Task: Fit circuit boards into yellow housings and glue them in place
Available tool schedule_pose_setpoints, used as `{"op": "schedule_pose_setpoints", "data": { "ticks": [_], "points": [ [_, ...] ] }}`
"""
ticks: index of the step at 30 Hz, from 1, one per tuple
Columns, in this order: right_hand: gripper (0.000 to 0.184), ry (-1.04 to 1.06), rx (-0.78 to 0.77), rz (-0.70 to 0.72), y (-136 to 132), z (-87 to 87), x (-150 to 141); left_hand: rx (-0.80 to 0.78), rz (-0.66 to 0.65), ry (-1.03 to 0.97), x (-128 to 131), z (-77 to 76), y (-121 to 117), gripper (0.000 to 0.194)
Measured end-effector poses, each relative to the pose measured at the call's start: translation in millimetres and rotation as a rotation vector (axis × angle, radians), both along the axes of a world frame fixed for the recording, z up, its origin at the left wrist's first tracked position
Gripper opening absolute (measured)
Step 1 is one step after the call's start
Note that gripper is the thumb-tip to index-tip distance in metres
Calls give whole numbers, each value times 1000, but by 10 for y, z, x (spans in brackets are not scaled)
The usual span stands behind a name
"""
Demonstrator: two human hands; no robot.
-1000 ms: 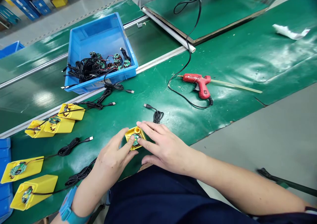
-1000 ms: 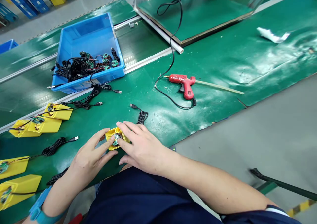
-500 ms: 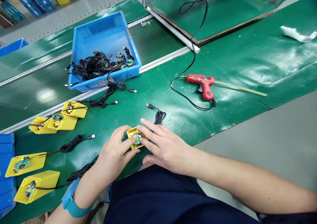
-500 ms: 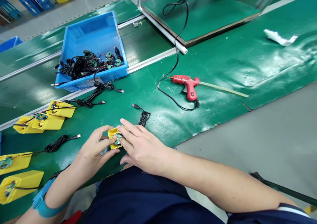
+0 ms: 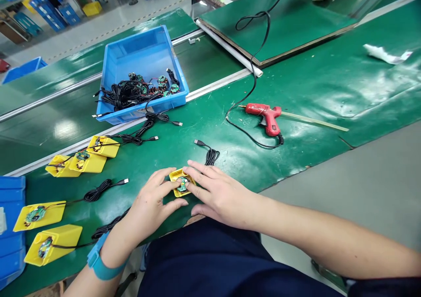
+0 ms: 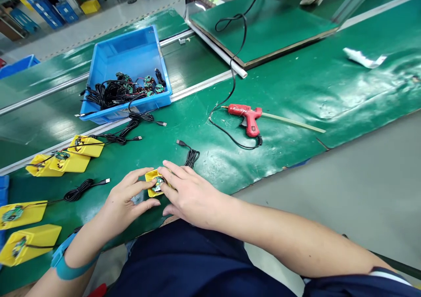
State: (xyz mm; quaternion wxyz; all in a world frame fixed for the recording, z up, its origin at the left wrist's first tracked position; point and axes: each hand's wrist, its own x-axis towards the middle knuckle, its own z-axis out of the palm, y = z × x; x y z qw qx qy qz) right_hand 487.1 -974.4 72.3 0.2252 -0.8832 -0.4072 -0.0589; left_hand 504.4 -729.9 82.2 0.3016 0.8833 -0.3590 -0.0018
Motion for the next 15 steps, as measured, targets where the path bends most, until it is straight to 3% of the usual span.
{"op": "schedule_pose_setpoints", "data": {
  "ticks": [4,11,15],
  "points": [
    [45,48,193,-9,-39,-41,-45,31,26,45,-20,25,1,39],
    [6,71,522,-112,-139,24,-187,63,67,115,-64,-25,21,49],
    [13,102,580,-215,-207,26,-235,70,72,115,-70,-60,52,58]
  ]
}}
